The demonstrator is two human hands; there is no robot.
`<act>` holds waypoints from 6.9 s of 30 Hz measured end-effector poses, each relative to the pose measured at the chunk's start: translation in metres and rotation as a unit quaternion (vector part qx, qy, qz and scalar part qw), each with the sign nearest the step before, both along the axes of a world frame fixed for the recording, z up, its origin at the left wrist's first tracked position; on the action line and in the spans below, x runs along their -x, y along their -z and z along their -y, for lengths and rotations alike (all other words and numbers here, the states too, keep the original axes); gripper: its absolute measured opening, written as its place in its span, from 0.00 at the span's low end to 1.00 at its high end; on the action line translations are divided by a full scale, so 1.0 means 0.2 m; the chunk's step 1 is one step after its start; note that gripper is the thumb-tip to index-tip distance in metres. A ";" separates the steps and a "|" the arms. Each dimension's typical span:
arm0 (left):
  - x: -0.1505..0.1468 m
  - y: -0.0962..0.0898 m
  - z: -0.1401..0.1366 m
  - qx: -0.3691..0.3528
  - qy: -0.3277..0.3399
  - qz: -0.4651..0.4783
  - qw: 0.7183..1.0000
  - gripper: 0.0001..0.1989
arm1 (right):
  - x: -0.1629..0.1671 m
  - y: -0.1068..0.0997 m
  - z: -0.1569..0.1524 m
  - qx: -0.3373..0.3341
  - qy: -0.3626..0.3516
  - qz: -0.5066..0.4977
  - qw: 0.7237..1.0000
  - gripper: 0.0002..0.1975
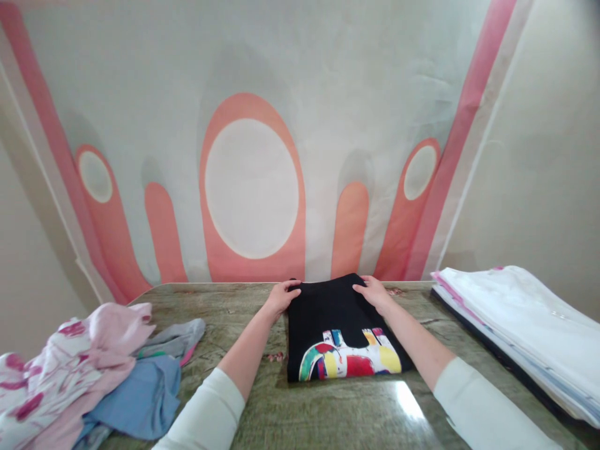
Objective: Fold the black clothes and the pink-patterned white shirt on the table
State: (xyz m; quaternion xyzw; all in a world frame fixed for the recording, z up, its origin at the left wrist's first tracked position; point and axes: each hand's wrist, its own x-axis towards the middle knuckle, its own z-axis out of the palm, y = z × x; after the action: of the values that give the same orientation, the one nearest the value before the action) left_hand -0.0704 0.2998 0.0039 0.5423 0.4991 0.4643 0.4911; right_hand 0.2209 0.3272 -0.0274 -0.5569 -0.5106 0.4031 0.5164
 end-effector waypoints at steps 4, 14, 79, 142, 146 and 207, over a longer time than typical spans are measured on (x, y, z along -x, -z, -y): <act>0.00 0.02 -0.01 -0.060 0.018 -0.006 0.998 0.23 | 0.01 0.01 0.01 -0.051 -0.033 -0.010 0.998 0.21; -0.05 0.07 0.13 -0.134 -0.139 -0.156 0.969 0.27 | -0.08 0.05 -0.01 -0.030 0.013 0.064 0.997 0.23; -0.47 -0.15 0.70 -0.277 0.312 -0.523 0.744 0.43 | -0.11 0.09 0.12 -0.123 -0.005 0.199 0.972 0.16; -0.36 -0.07 0.83 -0.347 0.246 -0.571 0.702 0.26 | -0.12 -0.18 0.99 0.126 -0.212 0.175 0.953 0.10; -0.36 -0.07 0.83 -0.348 0.247 -0.568 0.704 0.26 | -0.10 -0.21 1.01 -0.136 -0.186 0.316 0.920 0.12; 0.02 -0.07 0.94 -0.271 0.096 -0.587 0.757 0.23 | -0.15 -0.24 0.59 0.127 -0.148 0.244 0.950 0.05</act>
State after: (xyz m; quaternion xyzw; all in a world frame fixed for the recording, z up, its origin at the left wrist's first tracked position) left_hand -0.0738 0.1122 0.0187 0.8639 0.4884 0.1208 -0.0235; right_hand 0.2516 0.2090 0.0201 -0.6174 -0.6421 0.3884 0.2358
